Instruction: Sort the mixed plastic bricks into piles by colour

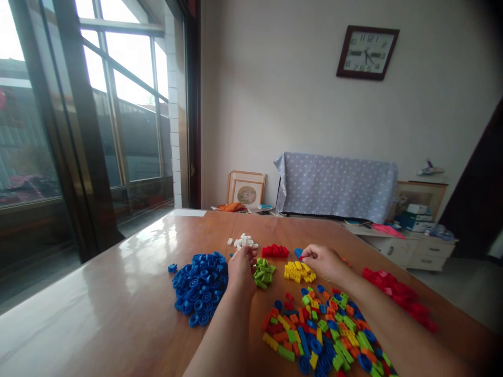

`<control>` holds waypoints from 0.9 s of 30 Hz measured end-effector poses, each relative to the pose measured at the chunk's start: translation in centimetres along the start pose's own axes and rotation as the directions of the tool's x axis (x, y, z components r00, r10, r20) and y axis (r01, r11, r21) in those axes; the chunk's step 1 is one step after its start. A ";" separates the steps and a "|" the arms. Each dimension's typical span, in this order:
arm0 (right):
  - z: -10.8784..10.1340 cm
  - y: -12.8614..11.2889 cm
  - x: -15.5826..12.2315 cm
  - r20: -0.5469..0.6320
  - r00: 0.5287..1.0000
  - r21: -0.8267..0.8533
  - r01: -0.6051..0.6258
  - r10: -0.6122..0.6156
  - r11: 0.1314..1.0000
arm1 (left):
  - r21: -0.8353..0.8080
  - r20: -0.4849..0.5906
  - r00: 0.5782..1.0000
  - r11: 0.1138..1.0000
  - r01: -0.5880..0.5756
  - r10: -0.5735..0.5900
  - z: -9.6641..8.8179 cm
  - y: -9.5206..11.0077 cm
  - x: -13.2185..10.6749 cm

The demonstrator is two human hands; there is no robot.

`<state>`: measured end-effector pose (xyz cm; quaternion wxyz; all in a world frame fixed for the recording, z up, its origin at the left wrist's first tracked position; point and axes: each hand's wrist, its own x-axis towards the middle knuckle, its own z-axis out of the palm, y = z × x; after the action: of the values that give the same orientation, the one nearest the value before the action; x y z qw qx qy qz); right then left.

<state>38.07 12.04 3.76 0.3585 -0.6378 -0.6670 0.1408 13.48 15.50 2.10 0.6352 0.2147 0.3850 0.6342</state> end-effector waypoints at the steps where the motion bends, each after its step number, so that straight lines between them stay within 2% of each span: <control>1: 0.8 -0.1 0.8 0.020 1.000 -0.051 0.003 -0.002 0.999 | 0.000 -0.001 1.000 1.000 0.000 0.000 0.0 0.0 0.0; 4: 3.3 -0.5 3.4 0.058 0.998 -0.220 0.001 0.012 0.976 | 0.001 -0.005 1.000 1.000 -0.005 0.005 0.0 0.0 0.0; 9: 6.6 -1.5 7.0 0.084 0.996 -0.291 -0.008 0.034 0.957 | 0.008 -0.019 1.000 1.000 -0.008 0.008 -0.1 0.1 -0.1; 14: 8.5 -2.1 9.3 0.100 0.991 -0.350 -0.045 0.086 0.936 | 0.009 -0.025 1.000 1.000 -0.002 0.002 -0.2 -0.1 0.2; 21: 9.5 -1.9 10.6 0.085 0.991 -0.371 -0.068 0.106 0.926 | 0.028 -0.028 1.000 1.000 -0.002 0.003 -0.4 -0.2 0.5; 27: 8.3 -1.4 10.1 0.040 0.998 -0.299 -0.043 0.057 0.953 | 0.030 -0.021 1.000 1.000 -0.009 0.010 -0.3 -0.1 0.1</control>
<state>32.25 23.66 1.85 0.2386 -0.6976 -0.6726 0.0629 13.32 15.54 1.82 0.6248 0.2192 0.3999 0.6337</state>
